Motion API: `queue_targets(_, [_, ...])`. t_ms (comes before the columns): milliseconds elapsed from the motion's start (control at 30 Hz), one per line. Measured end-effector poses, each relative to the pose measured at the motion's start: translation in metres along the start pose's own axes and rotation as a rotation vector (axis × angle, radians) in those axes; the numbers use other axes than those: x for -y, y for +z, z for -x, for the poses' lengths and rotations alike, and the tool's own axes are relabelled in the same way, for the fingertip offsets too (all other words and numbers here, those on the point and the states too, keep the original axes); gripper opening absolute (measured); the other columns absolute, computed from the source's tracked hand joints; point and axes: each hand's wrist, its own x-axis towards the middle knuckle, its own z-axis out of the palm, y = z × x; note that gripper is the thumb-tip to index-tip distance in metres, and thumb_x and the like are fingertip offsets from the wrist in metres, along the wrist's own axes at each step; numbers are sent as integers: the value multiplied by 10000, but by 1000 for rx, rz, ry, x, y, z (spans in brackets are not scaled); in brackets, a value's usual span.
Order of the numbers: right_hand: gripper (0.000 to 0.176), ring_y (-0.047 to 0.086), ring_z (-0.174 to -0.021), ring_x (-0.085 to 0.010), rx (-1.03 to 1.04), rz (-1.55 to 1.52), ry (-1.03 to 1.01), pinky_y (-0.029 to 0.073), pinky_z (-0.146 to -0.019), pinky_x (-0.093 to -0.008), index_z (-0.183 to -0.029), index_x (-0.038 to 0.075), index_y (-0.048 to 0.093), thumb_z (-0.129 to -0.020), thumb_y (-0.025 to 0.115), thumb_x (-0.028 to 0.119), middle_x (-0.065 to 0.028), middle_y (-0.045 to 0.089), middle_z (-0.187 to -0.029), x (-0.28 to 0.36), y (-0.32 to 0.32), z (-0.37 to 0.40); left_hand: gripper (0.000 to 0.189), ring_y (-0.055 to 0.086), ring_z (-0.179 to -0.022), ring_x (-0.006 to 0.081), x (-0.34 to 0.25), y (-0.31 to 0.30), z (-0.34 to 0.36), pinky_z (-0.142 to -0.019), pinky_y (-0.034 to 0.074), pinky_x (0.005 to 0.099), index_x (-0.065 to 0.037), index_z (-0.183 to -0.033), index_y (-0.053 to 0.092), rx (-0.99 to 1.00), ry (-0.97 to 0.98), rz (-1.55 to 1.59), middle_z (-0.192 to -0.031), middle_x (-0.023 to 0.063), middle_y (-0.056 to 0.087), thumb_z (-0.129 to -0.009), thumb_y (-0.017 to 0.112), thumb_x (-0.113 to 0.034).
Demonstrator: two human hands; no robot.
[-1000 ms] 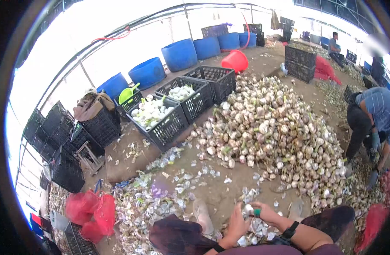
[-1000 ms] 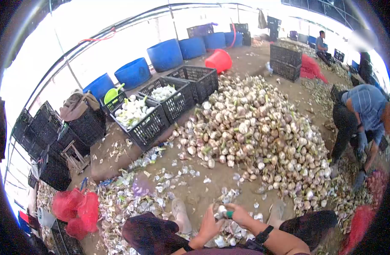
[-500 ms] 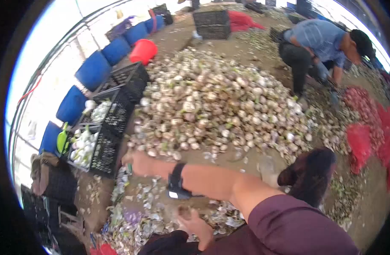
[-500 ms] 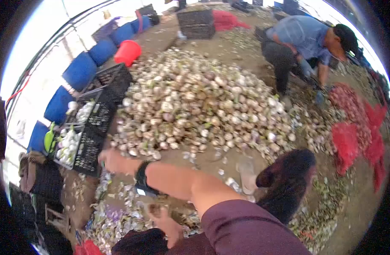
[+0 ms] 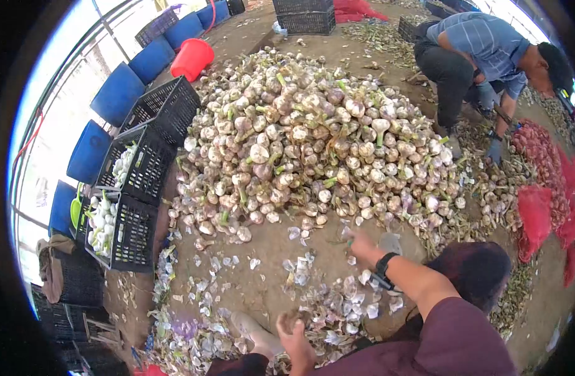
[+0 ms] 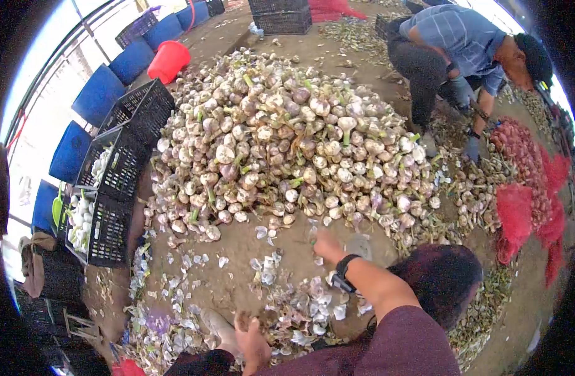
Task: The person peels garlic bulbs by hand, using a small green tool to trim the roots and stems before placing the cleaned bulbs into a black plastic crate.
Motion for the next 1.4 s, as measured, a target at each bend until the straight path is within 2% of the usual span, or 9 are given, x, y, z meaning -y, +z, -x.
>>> queue_targets(133, [506,457,-1087,-372,-100,224,-100,403,-876,-451,-1231,99,502,-728,537,54,-225,480,-1198,13,-48,-58,442,521,-921,184,20,1,-18,-762,449,270,-3,-1221,371,18,-64,-64,-1114,105,489,-797,486,50])
queue_targets(233, [320,411,-1121,-393,-128,85,60,385,-915,-441,-1048,7,584,-738,523,56,-239,446,-1225,23,-40,-84,424,526,-909,188,18,4,-22,-763,454,274,5,-1210,371,53,-86,-114,-1095,116,489,-804,488,46])
queue_targets(400, [200,555,-885,-392,226,163,81,463,-754,-442,-759,-64,623,-735,515,103,-267,579,-938,35,-45,-88,422,534,-926,200,20,8,-20,-764,462,285,10,-1226,356,134,-115,-72,-1105,140,479,-824,485,24])
queue_targets(433, [197,577,-766,-402,-38,-93,101,464,-689,-466,-763,-72,616,-710,526,96,-253,593,-810,42,-42,-65,431,533,-933,201,18,8,-18,-768,460,286,11,-1238,350,145,-119,-31,-1120,144,475,-827,481,21])
queue_targets(467, [143,583,-742,-370,-227,-239,-81,457,-649,-435,-706,-2,637,-718,530,91,-210,606,-704,40,-22,-50,456,517,-970,202,15,7,-18,-802,446,293,12,-1258,335,155,-133,-50,-1160,146,463,-826,483,19])
queue_targets(767, [108,577,-860,-270,392,-169,-880,462,-764,-365,-888,102,637,-788,604,126,-74,627,-916,189,-113,139,659,424,-1165,229,-28,-17,-8,-941,386,335,-18,-1394,144,425,-106,214,-1336,156,340,-840,500,-6])
queue_targets(967, [137,576,-729,-183,200,-622,-781,464,-640,-299,-931,60,571,-809,603,113,-82,599,-834,226,-151,193,651,475,-1105,223,-43,-37,18,-907,423,318,-21,-1357,206,703,-7,413,-1228,110,432,-815,566,-8])
queue_targets(1200, [409,519,-669,-94,540,-1062,133,443,-540,-239,-1074,-4,460,-827,639,268,-41,545,-838,254,-126,239,624,425,-1148,196,-47,-40,35,-932,392,307,-26,-1307,247,577,393,132,-1250,105,402,-767,542,74])
queue_targets(1400, [262,490,-613,-63,497,-948,-44,380,-485,-225,-902,16,576,-845,615,270,-5,546,-726,264,-126,237,619,420,-1155,184,-46,-49,38,-966,359,305,-1,-1280,290,527,460,138,-1231,104,409,-725,532,132])
